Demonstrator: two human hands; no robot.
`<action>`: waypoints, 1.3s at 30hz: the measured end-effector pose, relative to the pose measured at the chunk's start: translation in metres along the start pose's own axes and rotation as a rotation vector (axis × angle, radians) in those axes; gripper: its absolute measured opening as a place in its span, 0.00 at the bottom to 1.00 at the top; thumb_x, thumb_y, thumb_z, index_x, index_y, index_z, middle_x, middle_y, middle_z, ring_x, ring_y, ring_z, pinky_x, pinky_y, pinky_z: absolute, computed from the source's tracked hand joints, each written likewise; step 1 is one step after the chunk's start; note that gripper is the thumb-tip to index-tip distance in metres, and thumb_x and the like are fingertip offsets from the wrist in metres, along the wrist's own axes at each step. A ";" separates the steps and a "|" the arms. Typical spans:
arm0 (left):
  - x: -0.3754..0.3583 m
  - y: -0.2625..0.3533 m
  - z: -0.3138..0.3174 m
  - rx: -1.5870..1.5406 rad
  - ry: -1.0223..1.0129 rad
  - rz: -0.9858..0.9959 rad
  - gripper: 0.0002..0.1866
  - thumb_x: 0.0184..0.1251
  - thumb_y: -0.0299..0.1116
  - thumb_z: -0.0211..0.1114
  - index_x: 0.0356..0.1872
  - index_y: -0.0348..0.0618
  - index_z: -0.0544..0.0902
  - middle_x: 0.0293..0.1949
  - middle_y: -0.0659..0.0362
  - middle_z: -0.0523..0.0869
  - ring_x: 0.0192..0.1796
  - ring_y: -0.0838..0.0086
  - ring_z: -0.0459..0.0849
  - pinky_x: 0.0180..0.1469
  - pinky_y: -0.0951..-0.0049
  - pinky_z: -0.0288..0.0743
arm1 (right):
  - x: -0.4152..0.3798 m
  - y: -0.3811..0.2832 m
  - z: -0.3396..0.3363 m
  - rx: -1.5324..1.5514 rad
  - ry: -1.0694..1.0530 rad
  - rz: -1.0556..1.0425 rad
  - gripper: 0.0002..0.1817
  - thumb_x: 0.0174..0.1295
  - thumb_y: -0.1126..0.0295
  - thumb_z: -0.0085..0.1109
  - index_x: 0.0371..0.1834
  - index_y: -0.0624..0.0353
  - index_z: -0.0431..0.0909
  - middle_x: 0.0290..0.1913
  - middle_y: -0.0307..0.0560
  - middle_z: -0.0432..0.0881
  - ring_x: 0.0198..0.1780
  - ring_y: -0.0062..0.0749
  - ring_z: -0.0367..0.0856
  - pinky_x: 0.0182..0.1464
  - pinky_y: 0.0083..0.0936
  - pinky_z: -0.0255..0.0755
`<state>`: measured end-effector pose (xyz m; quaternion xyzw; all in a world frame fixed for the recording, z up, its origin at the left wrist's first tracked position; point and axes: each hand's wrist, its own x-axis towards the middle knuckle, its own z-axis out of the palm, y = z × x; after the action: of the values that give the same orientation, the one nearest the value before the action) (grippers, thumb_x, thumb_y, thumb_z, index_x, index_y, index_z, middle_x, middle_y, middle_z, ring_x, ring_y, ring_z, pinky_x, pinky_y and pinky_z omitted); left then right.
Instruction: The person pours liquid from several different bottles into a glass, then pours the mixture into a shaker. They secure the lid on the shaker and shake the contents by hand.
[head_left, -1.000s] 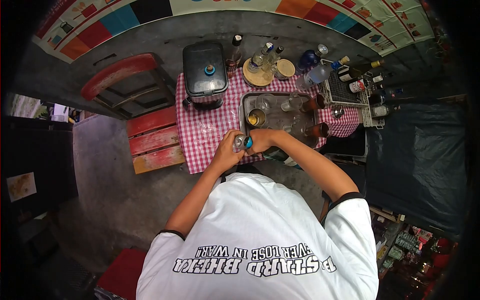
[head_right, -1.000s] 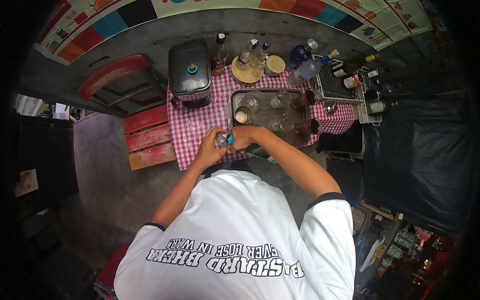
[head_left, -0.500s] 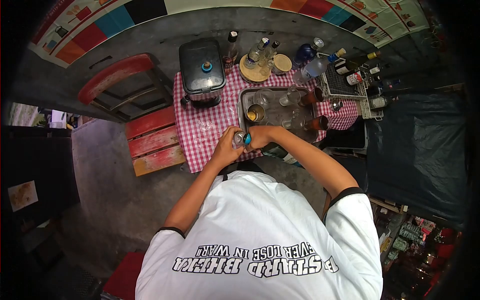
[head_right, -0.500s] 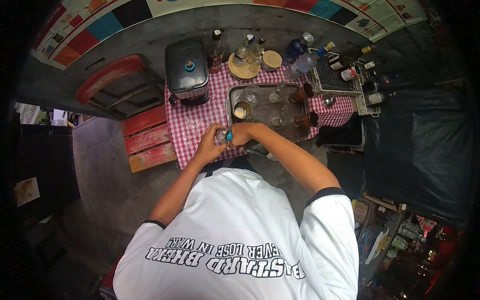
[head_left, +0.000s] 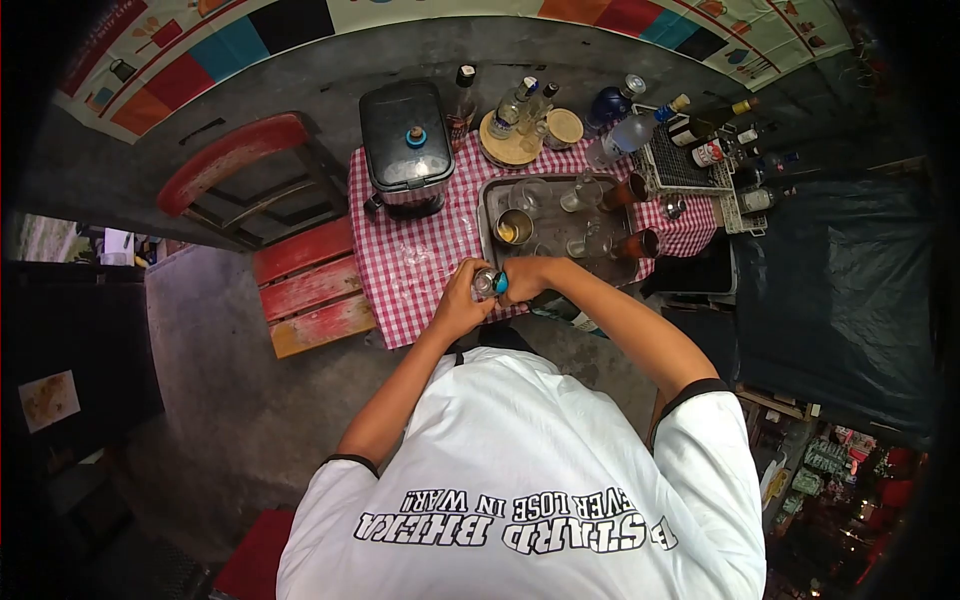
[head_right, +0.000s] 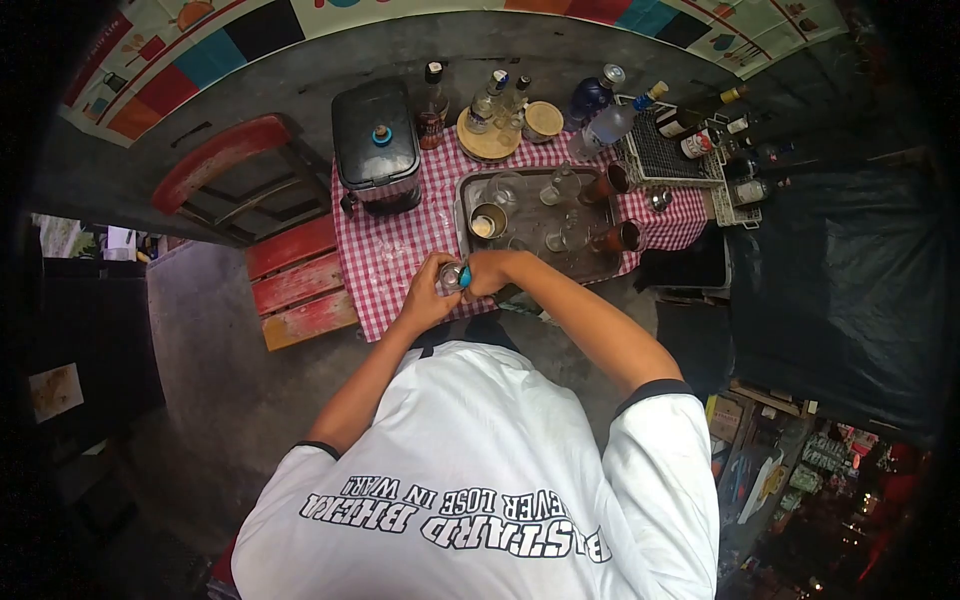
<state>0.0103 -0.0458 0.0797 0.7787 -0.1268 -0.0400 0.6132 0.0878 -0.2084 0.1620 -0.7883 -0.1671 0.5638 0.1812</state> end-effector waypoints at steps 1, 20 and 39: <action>0.000 0.000 -0.001 0.016 0.007 0.009 0.25 0.48 0.21 0.68 0.51 0.37 0.73 0.45 0.52 0.80 0.51 0.64 0.83 0.56 0.67 0.76 | 0.001 0.001 0.000 -0.011 0.002 0.006 0.14 0.51 0.59 0.69 0.29 0.60 0.86 0.27 0.44 0.86 0.31 0.33 0.84 0.38 0.30 0.75; -0.005 -0.006 -0.008 -0.087 -0.032 -0.042 0.26 0.48 0.23 0.69 0.52 0.38 0.73 0.45 0.50 0.80 0.52 0.57 0.82 0.55 0.64 0.75 | 0.017 0.004 0.012 -0.063 0.046 -0.020 0.22 0.44 0.55 0.71 0.31 0.64 0.85 0.32 0.52 0.87 0.35 0.40 0.84 0.40 0.34 0.75; -0.006 -0.010 -0.014 -0.094 -0.080 -0.027 0.25 0.48 0.23 0.69 0.51 0.38 0.73 0.45 0.49 0.80 0.51 0.56 0.82 0.54 0.64 0.75 | 0.011 -0.008 0.015 0.009 0.022 -0.019 0.13 0.53 0.60 0.70 0.28 0.60 0.84 0.23 0.42 0.86 0.28 0.30 0.84 0.38 0.29 0.76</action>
<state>0.0091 -0.0288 0.0725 0.7485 -0.1390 -0.0854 0.6428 0.0768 -0.1950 0.1528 -0.7921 -0.1699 0.5539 0.1921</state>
